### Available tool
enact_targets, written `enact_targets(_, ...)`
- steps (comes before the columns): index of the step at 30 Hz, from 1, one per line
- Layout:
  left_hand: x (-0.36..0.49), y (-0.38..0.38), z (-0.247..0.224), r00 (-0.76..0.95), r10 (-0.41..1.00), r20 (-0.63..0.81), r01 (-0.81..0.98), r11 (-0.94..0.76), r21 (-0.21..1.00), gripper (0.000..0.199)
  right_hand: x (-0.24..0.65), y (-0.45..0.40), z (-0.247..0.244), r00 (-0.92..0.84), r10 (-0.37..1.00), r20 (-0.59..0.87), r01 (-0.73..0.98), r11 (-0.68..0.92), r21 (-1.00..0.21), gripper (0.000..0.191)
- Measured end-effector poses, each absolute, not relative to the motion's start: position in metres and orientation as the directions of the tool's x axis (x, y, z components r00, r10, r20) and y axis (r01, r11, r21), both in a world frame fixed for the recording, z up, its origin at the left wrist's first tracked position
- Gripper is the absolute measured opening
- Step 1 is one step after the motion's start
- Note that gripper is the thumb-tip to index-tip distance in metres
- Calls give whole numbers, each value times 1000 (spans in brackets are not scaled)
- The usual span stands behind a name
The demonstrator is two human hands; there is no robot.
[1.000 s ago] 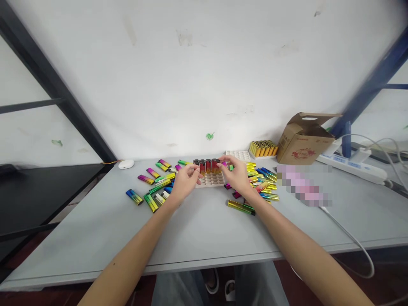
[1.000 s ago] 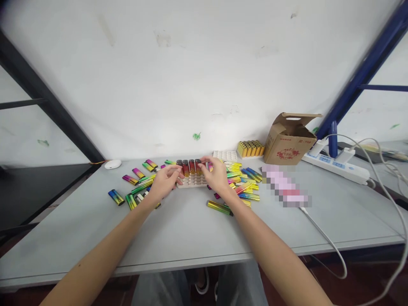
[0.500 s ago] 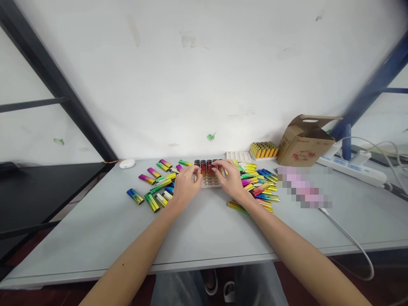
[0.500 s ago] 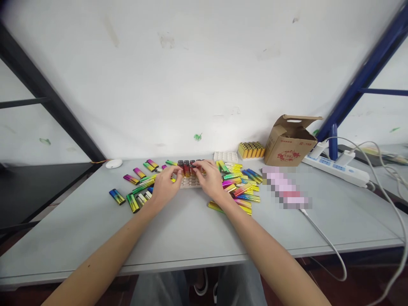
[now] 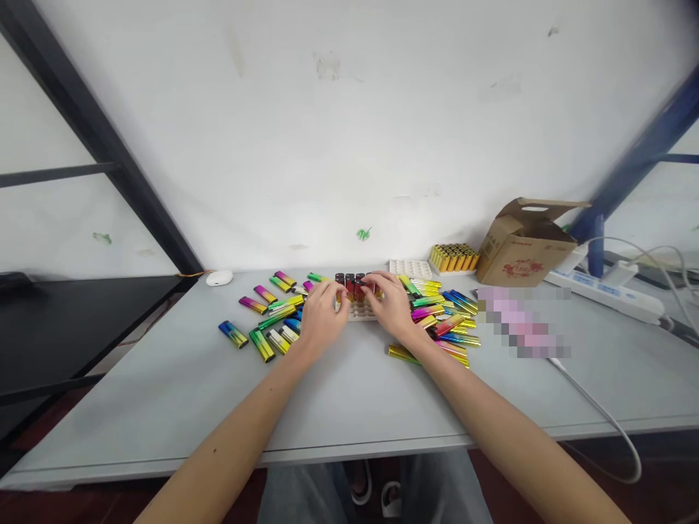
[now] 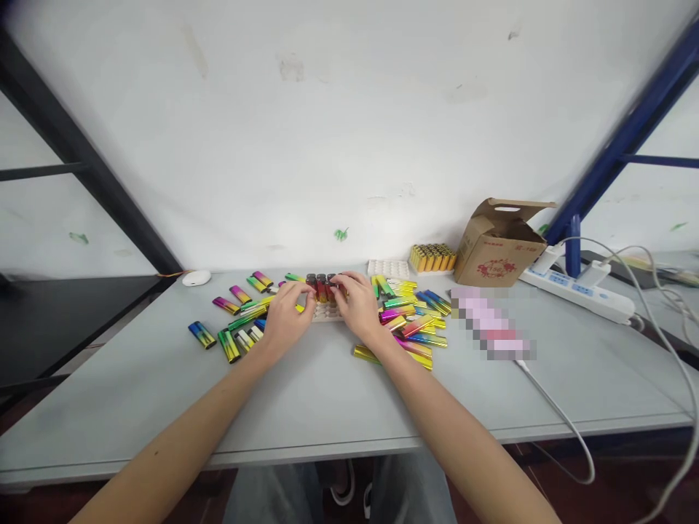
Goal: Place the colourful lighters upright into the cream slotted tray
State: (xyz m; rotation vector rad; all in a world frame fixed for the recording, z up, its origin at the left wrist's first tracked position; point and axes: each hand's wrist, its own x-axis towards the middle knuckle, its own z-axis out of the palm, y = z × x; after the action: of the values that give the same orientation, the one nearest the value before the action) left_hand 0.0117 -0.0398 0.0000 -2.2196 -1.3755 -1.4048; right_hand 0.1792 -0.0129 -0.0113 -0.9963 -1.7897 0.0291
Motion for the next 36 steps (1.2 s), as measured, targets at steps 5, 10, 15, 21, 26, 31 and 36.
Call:
enact_targets(5,12,-39,-1,125,595,794,769,-564,302,11,183,-11,-11,-134,621,773,669,632,-392,19)
enact_targets(10,12,-40,-2,105,576,811,783,-551,290,11,185,-15,-8,-163,596,786,754,589,-291,25)
enact_targets(15,13,-41,1,29,616,788,817,-468,336,18,191,-18,-3,-204,632,748,739,600,-306,31)
enact_targets(21,7,-35,-3,-20,730,683,827,-371,421,44,229,-2,6,-97,716,691,750,509,-422,32)
enact_targets(26,3,-29,-12,12,828,561,850,-304,430,60,255,10,2,19,912,409,888,173,-426,36)
enact_targets(31,2,-27,-16,41,857,514,862,-290,416,63,256,9,-4,30,971,238,950,46,-308,41)
enact_targets(36,2,-28,-16,53,881,471,869,-273,413,63,255,8,-3,33,969,246,965,34,-260,36)
